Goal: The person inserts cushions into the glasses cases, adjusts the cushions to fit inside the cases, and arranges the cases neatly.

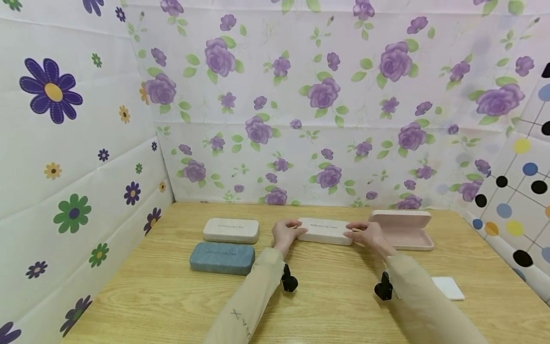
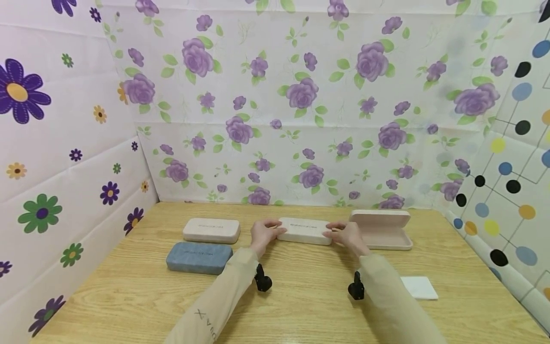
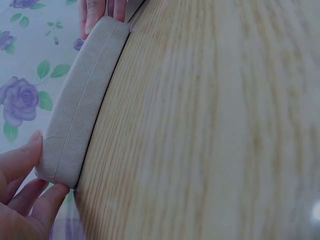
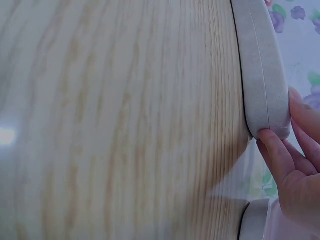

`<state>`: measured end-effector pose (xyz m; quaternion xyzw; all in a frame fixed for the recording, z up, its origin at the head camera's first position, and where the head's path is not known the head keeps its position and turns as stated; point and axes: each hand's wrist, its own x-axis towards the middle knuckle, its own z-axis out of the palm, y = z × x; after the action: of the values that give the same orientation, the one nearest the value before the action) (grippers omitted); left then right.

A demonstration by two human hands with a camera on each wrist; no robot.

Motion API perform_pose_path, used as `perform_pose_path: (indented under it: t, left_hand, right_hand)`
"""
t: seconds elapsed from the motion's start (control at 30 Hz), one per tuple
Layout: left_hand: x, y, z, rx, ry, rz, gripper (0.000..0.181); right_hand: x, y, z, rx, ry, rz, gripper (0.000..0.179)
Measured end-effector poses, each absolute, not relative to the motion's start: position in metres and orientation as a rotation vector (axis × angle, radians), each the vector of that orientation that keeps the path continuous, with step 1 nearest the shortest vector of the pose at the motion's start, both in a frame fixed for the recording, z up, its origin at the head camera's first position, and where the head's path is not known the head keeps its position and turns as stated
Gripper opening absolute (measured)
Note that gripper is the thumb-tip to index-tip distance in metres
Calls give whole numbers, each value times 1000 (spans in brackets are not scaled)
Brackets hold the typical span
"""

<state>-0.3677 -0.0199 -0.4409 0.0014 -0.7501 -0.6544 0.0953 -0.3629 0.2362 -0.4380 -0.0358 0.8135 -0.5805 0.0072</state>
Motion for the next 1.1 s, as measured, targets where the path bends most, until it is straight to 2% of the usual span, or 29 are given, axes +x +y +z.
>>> perform_pose_path:
  t: [0.4, 0.67, 1.1]
  left_hand:
    - [-367, -28, -442, 98, -2183, -1894, 22]
    - [-358, -34, -441, 103, -2221, -1807, 21]
    - [-356, -40, -442, 83, -2269, -1771, 20]
  right_hand:
    - [-368, 225, -432, -227, 2549, -1769, 40]
    - [-384, 226, -452, -264, 2430, -1825, 50]
    - [-364, 211, -434, -308, 2501, -1791, 34]
